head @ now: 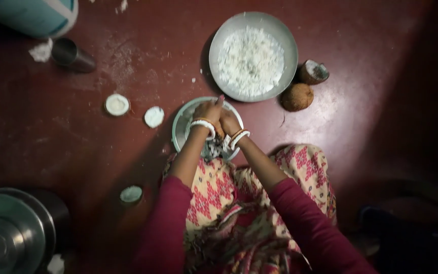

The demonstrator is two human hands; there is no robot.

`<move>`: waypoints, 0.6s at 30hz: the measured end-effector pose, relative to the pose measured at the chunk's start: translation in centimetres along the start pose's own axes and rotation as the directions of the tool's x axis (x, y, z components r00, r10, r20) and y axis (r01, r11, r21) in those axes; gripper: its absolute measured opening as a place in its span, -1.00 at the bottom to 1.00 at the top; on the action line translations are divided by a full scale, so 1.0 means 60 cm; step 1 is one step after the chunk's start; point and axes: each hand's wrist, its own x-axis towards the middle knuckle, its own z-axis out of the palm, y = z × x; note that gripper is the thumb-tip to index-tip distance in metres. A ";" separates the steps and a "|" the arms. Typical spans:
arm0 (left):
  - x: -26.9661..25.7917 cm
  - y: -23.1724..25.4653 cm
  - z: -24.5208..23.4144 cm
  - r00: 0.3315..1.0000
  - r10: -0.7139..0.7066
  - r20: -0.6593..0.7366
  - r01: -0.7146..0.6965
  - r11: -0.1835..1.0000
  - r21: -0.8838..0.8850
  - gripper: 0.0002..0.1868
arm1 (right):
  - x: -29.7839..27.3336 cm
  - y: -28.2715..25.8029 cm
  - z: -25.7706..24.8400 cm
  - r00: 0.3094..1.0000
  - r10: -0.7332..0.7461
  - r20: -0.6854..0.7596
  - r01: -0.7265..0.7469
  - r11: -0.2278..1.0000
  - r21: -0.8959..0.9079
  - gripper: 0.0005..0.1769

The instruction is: The person sits on the floor and uses a handheld grater to grate coconut meat from several coconut halves into a metal bowl. The grated coconut accumulates in the bowl while empty shells are placed on the floor.

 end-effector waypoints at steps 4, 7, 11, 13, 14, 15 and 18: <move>-0.047 0.026 -0.020 0.993 0.010 -0.118 -0.033 0.981 -0.191 -0.46 | -0.042 -0.045 0.007 0.992 0.014 -0.127 -0.039 0.979 -0.200 -0.57; -0.133 0.047 -0.021 0.814 0.363 -0.453 -0.443 0.893 -0.082 -0.68 | -0.087 -0.041 0.002 0.922 -0.380 -0.077 0.341 0.890 -0.302 -0.57; -0.169 0.041 -0.001 0.645 0.461 -0.610 -0.569 0.822 0.019 -0.81 | -0.126 0.012 0.005 0.903 -0.421 -0.091 0.356 0.848 -0.393 -0.68; -0.162 0.044 -0.001 0.594 0.465 -0.657 -0.554 0.828 0.085 -0.79 | -0.102 0.009 0.011 0.865 -0.494 -0.088 0.426 0.816 -0.391 -0.68; -0.144 0.041 -0.008 0.671 0.420 -0.611 -0.494 0.868 0.053 -0.78 | -0.094 0.003 0.013 0.840 -0.535 -0.087 0.473 0.802 -0.365 -0.64; -0.127 0.042 -0.007 0.748 0.363 -0.555 -0.428 0.904 0.014 -0.76 | -0.097 0.001 0.009 0.820 -0.565 -0.086 0.508 0.790 -0.343 -0.59; -0.087 0.038 0.011 0.901 0.188 -0.392 -0.209 0.978 -0.012 -0.68 | -0.053 0.012 0.006 0.968 -0.210 -0.140 0.191 0.972 -0.136 -0.67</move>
